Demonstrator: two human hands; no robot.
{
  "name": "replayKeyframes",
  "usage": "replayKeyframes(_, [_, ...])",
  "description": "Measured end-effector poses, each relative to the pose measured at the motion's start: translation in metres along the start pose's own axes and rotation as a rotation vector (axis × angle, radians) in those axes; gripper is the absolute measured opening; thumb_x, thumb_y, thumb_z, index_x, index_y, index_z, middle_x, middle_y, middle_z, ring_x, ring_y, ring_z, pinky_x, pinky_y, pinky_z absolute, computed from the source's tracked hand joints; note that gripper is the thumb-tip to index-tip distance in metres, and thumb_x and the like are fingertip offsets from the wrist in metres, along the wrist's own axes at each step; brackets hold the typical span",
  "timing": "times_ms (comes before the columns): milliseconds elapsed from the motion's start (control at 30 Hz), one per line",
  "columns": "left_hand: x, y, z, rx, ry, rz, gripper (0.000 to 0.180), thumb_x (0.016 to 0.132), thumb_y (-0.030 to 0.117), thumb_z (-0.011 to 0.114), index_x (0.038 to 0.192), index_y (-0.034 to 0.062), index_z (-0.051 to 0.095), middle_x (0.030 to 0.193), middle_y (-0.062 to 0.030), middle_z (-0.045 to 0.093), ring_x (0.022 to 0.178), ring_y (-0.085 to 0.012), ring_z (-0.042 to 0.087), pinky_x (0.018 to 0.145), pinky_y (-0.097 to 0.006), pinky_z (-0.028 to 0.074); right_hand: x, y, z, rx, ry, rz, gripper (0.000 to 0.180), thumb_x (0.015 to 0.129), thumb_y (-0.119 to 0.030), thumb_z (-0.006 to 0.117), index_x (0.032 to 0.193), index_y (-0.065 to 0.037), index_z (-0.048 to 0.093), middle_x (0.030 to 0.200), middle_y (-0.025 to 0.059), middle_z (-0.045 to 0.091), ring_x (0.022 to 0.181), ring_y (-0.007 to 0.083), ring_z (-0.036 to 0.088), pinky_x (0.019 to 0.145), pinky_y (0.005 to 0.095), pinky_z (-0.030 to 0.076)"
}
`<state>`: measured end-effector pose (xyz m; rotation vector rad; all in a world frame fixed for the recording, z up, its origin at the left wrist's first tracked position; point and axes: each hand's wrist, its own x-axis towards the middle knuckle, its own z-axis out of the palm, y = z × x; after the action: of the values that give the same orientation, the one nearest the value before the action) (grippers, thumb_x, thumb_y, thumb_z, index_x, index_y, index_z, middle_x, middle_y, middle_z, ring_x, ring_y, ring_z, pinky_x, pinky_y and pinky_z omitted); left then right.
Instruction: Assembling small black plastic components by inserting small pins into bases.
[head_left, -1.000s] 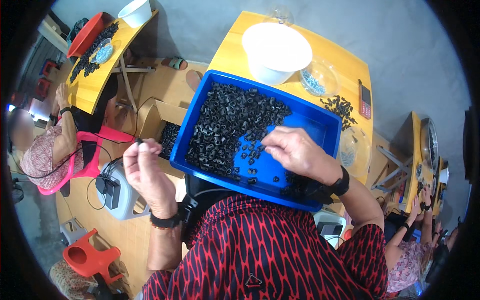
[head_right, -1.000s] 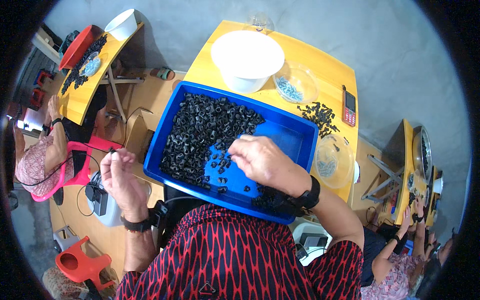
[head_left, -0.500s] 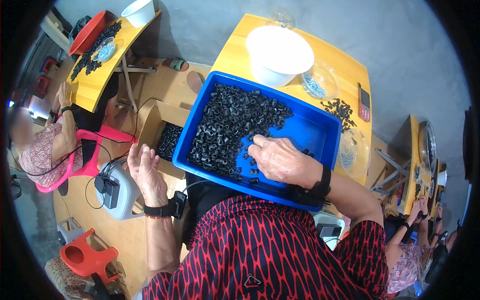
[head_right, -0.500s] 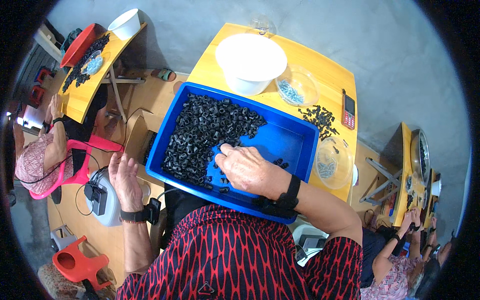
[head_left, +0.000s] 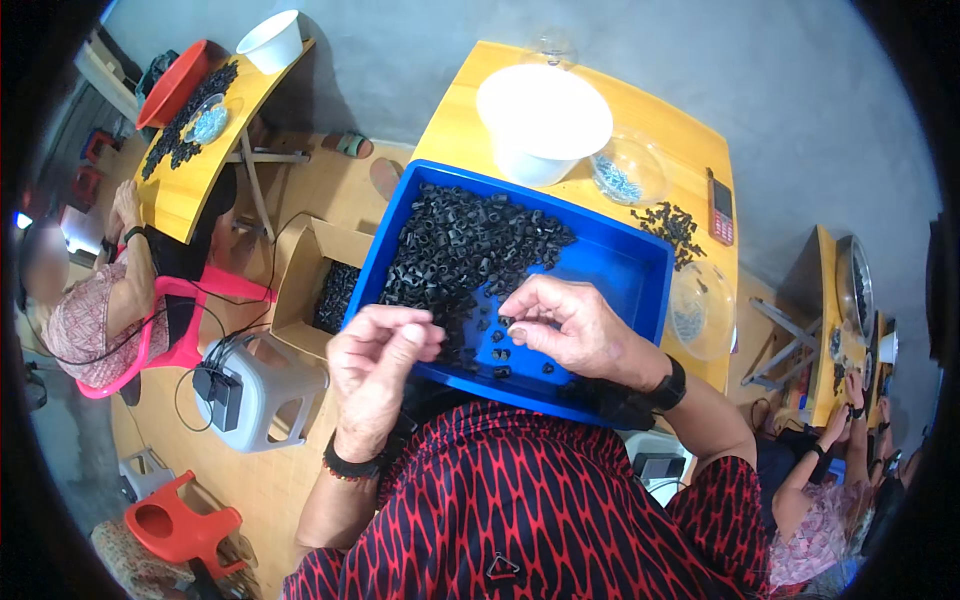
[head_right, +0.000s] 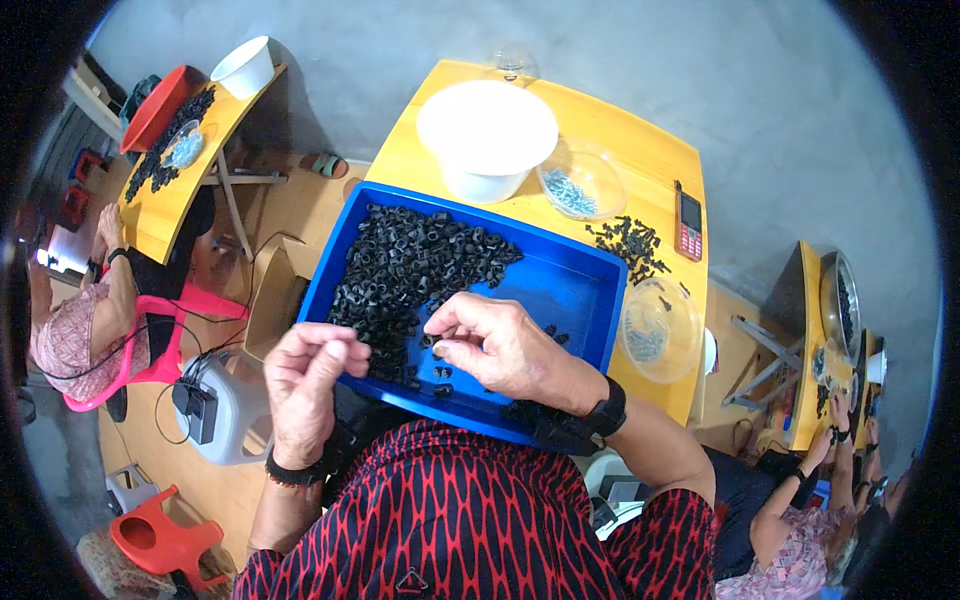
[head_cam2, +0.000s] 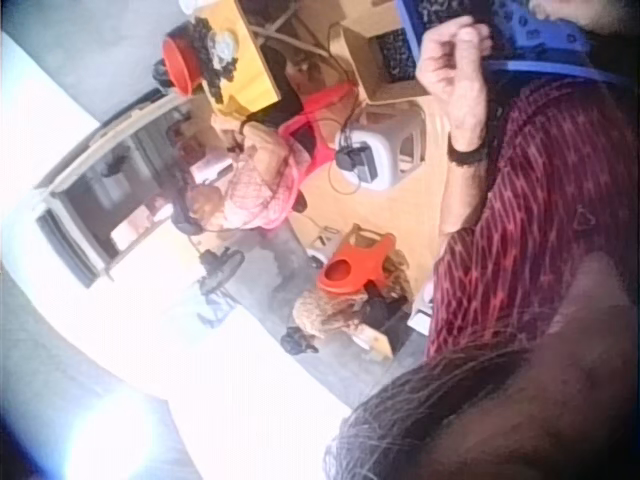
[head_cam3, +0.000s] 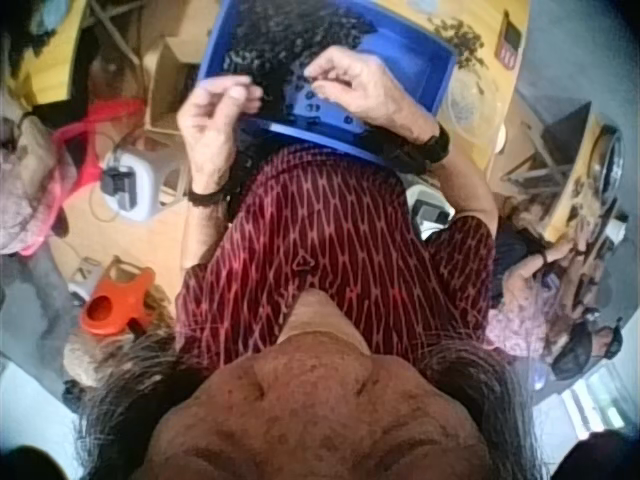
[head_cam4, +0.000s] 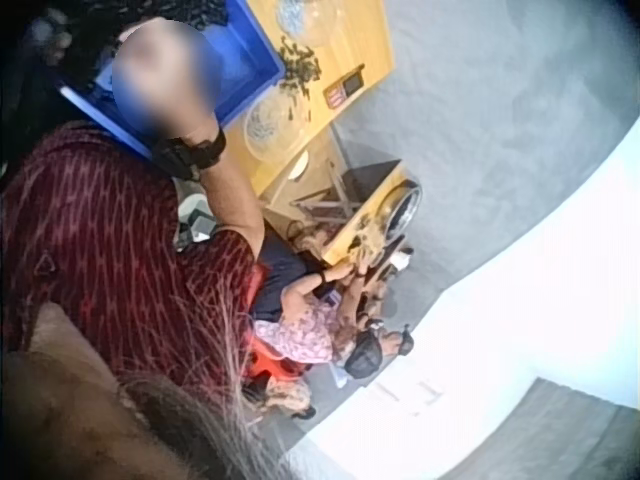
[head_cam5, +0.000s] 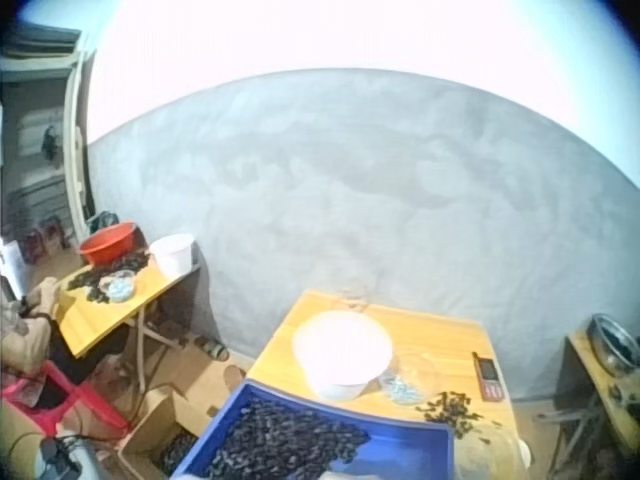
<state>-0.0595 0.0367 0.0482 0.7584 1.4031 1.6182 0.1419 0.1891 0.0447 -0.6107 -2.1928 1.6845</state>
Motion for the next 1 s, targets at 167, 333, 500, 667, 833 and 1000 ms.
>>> replayKeyframes(167, [0.001,-0.008,0.03,0.021,-0.145,-0.086,0.027,0.088,0.006,0.073,0.113,-0.0016,0.065,0.1,-0.0099,0.07,0.086,-0.014,0.066,0.079,-0.028,0.055,-0.008,-0.002,0.019,0.312,0.109,0.022,0.011,0.093,-0.002,0.064,0.103,0.001,0.06,0.087,0.009,0.07,0.074,0.0115,0.068,0.066,0.028,0.056])
replayKeyframes(333, [0.004,-0.019,0.033,0.05,-0.207,-0.005,0.018,0.086,-0.003,0.073,0.103,-0.0016,0.068,0.094,-0.0025,0.063,0.08,-0.0076,0.055,0.074,-0.024,0.048,-0.008,-0.005,0.022,0.201,0.096,-0.069,0.009,0.094,-0.004,0.064,0.101,0.0,0.06,0.082,0.0096,0.07,0.073,0.016,0.071,0.064,0.0298,0.058])
replayKeyframes(500, [0.005,-0.011,0.051,0.091,-0.186,0.005,0.014,0.09,0.004,0.071,0.101,-0.0002,0.064,0.093,-0.0069,0.066,0.078,-0.0121,0.062,0.074,-0.027,0.052,-0.03,-0.001,0.003,-0.036,0.086,-0.193,0.012,0.09,-0.005,0.068,0.099,0.001,0.062,0.084,0.0121,0.07,0.075,0.0226,0.071,0.066,0.0332,0.056])
replayKeyframes(667, [0.005,-0.005,0.06,0.07,-0.135,-0.084,0.014,0.094,0.011,0.068,0.102,0.0024,0.061,0.089,-0.008,0.068,0.071,-0.0139,0.065,0.067,-0.028,0.054,-0.07,-0.001,-0.049,-0.347,0.438,-0.172,0.01,0.085,-0.005,0.069,0.094,-0.001,0.068,0.087,0.0116,0.069,0.078,0.0243,0.069,0.069,0.0337,0.055])
replayKeyframes(833, [0.01,-0.021,0.067,0.157,-0.237,-0.158,0.014,0.093,0.011,0.069,0.104,0.0015,0.066,0.089,-0.0035,0.067,0.071,-0.0093,0.061,0.067,-0.024,0.052,-0.119,0.029,-0.127,-0.648,0.586,0.112,0.01,0.084,-0.005,0.061,0.091,0.0,0.066,0.085,0.0201,0.066,0.081,0.0369,0.066,0.072,0.0445,0.053])
replayKeyframes(1000, [0.015,-0.027,0.075,0.194,-0.286,-0.218,0.015,0.093,0.01,0.069,0.104,0.0014,0.067,0.089,-0.0026,0.066,0.073,-0.0086,0.061,0.068,-0.023,0.052,-0.133,0.043,-0.146,-0.912,0.526,0.316,0.007,0.085,-0.004,0.062,0.09,0.0,0.065,0.086,0.0219,0.066,0.085,0.0418,0.063,0.077,0.0475,0.051])
